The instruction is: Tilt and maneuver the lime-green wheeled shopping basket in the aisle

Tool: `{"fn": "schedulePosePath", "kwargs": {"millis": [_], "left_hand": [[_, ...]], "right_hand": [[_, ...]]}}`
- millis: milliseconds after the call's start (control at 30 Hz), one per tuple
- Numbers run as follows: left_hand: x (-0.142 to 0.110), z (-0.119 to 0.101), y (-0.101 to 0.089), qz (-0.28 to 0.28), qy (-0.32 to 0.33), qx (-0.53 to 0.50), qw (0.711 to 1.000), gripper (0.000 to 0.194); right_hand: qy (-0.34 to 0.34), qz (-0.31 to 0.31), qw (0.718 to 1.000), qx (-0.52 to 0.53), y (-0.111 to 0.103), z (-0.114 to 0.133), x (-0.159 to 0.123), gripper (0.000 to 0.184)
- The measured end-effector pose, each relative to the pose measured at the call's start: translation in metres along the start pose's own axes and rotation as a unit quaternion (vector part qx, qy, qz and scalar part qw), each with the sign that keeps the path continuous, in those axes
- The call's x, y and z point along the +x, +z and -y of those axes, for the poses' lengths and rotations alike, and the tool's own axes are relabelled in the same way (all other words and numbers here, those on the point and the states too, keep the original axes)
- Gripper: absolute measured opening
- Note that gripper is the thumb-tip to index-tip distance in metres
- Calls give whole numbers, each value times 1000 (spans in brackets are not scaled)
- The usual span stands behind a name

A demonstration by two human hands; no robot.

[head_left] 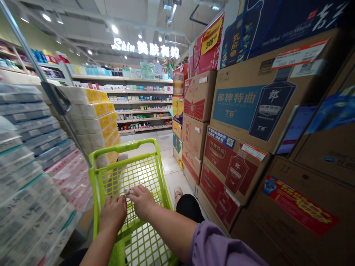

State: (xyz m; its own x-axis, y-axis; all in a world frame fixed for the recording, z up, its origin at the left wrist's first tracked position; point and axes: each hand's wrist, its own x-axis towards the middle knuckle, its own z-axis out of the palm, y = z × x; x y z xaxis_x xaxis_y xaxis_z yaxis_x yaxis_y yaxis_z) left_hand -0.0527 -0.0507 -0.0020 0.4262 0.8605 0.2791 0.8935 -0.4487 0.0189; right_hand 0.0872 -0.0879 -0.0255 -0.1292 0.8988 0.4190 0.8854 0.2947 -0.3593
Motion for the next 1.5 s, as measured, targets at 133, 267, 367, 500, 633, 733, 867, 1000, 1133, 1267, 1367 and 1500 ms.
{"fn": "schedulePosePath", "kwargs": {"millis": [133, 267, 367, 500, 633, 733, 867, 1000, 1133, 1267, 1367, 1500], "left_hand": [[-1, 2, -3, 12, 19, 29, 999, 28], [1, 4, -1, 3, 12, 22, 1000, 26], [2, 7, 4, 0, 13, 29, 1000, 27], [-1, 4, 10, -27, -12, 56, 998, 32], [-8, -5, 9, -39, -38, 46, 997, 35], [-10, -7, 8, -33, -55, 27, 998, 34], [-11, -6, 8, -33, -65, 11, 997, 31], [-10, -4, 11, -52, -75, 3, 996, 34], [-9, -3, 15, -49, -71, 6, 996, 32], [-11, -2, 16, -54, -65, 8, 996, 34], [-12, -2, 15, -45, -67, 5, 997, 34], [-13, -2, 13, -43, -67, 4, 997, 33]], "right_hand": [[49, -31, 998, 1, 2, -5, 3, 47], [117, -48, 992, -21, 5, -11, 5, 52], [-16, -2, 999, -29, 10, -8, 5, 49], [37, 7, 999, -32, 3, -5, 4, 50], [96, -7, 995, -33, -4, -1, 0, 49], [31, 22, 999, -29, -1, 1, -3, 54], [109, -15, 993, -41, -2, -2, -1, 52], [90, -53, 994, -17, 0, -6, 1, 60], [-32, -11, 999, 17, 8, -5, 0, 62], [123, -51, 991, -34, 6, -8, 1, 52], [85, -42, 995, -34, 6, -5, -1, 50], [-23, -20, 1000, -3, 9, 0, -3, 48]]}}
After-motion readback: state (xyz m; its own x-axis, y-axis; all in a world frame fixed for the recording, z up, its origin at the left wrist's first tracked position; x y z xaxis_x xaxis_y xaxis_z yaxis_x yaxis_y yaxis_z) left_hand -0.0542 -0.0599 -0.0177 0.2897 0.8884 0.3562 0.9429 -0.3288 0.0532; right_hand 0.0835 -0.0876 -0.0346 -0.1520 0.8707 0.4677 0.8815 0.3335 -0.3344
